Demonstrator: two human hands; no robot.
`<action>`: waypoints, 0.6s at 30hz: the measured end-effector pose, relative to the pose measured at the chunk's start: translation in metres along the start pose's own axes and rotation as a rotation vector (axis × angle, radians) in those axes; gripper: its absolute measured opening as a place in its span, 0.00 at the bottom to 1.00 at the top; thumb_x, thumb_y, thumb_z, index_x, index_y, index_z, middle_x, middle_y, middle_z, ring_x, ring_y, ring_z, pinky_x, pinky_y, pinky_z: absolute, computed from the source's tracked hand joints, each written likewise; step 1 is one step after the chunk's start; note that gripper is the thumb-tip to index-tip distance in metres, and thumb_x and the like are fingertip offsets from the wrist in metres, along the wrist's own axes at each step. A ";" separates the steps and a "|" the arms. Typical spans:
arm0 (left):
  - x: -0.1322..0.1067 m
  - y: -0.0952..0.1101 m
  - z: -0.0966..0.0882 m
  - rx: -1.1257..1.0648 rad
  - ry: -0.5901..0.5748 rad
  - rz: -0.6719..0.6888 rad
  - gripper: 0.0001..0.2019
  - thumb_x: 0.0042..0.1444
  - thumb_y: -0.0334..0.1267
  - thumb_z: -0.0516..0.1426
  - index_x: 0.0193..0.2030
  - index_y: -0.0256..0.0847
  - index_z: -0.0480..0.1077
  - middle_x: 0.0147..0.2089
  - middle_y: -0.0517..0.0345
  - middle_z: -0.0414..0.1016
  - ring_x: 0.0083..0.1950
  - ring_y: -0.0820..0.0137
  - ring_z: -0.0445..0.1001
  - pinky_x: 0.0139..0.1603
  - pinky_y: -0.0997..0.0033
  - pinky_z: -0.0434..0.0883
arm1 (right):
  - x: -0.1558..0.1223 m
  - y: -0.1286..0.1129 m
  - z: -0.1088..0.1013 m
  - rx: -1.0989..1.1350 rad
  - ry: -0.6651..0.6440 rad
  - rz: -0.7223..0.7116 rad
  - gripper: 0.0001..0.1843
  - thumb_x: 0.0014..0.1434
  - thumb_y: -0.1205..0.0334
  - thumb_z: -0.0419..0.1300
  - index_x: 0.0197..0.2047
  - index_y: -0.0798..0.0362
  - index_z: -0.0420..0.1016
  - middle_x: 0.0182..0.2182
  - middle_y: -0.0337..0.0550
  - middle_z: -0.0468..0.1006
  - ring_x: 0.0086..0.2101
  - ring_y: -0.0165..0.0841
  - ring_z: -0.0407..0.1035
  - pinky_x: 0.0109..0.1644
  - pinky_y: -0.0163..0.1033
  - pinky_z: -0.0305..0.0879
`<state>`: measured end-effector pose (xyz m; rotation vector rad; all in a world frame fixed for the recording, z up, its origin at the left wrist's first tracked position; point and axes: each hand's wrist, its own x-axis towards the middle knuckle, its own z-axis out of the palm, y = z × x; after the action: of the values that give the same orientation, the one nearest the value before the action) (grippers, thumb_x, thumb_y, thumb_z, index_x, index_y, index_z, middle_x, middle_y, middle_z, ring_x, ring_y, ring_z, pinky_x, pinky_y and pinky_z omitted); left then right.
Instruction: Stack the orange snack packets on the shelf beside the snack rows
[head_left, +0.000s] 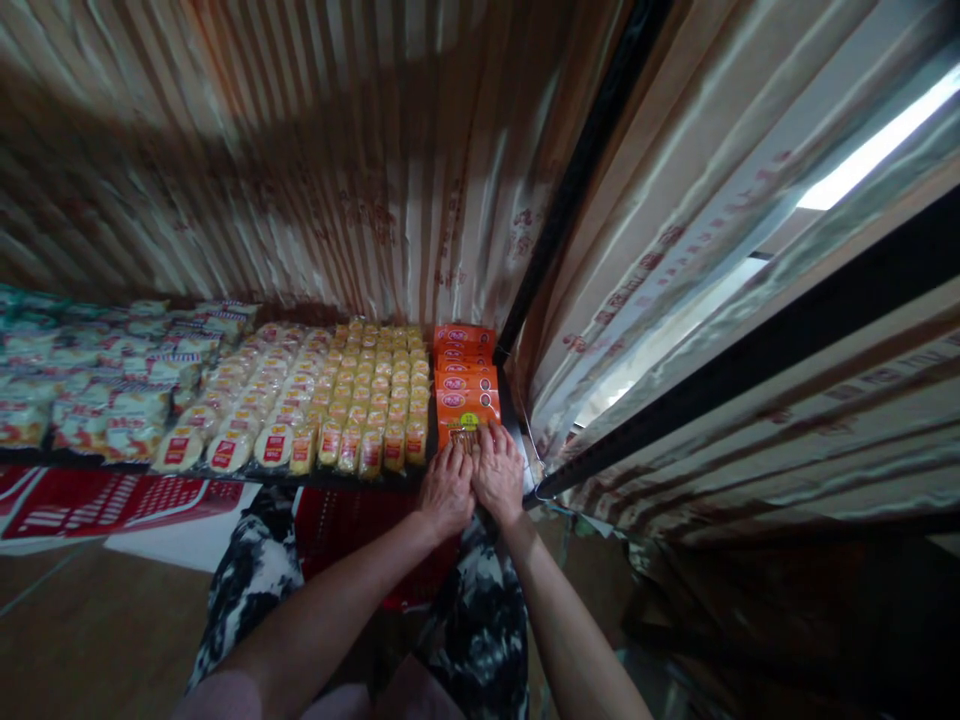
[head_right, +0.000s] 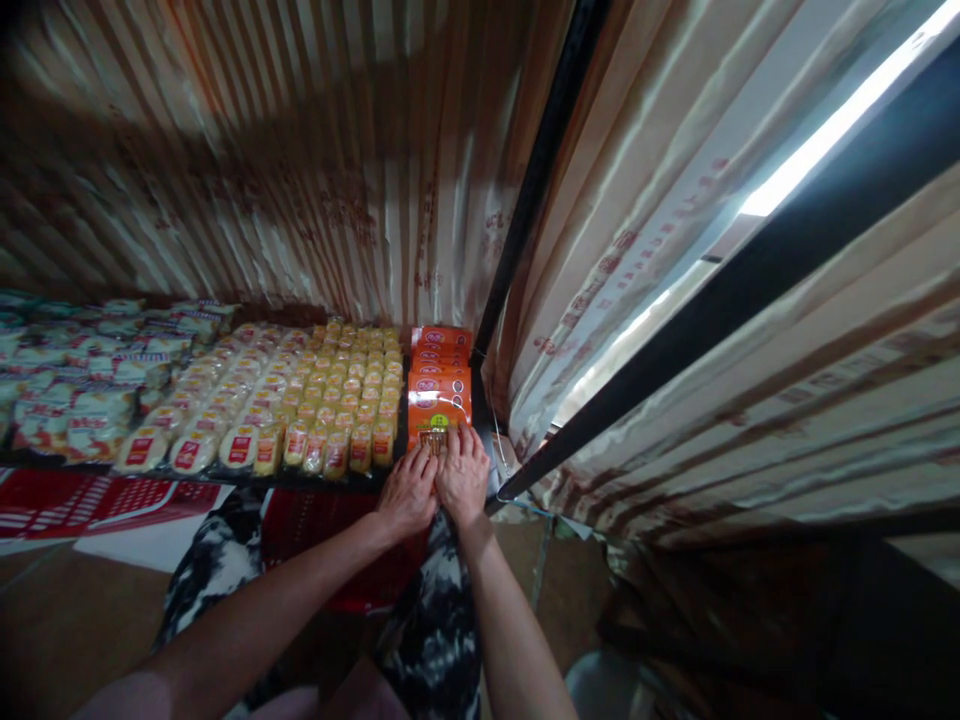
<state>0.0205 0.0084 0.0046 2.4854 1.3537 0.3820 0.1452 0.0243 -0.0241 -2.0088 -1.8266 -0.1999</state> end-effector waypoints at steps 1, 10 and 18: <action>0.000 0.000 0.001 0.003 -0.002 0.001 0.27 0.58 0.40 0.50 0.63 0.30 0.59 0.68 0.39 0.56 0.69 0.53 0.52 0.68 0.53 0.54 | 0.000 0.000 0.000 -0.001 0.001 0.002 0.23 0.65 0.60 0.45 0.61 0.54 0.63 0.62 0.51 0.63 0.60 0.42 0.53 0.60 0.47 0.53; 0.000 -0.005 0.014 0.024 0.043 0.016 0.28 0.58 0.38 0.49 0.64 0.29 0.59 0.68 0.38 0.56 0.69 0.53 0.51 0.68 0.52 0.53 | 0.001 -0.002 -0.002 -0.030 -0.063 0.045 0.24 0.64 0.60 0.45 0.62 0.52 0.62 0.63 0.49 0.61 0.62 0.42 0.51 0.58 0.48 0.54; -0.001 -0.009 0.023 0.006 0.069 0.024 0.28 0.60 0.41 0.48 0.66 0.31 0.57 0.69 0.41 0.54 0.70 0.53 0.49 0.68 0.52 0.52 | 0.000 -0.003 -0.004 -0.024 -0.048 0.041 0.24 0.64 0.61 0.44 0.62 0.53 0.63 0.63 0.49 0.61 0.62 0.41 0.50 0.59 0.48 0.53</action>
<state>0.0215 0.0097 -0.0195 2.5171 1.3531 0.4734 0.1430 0.0228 -0.0199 -2.0827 -1.8183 -0.1643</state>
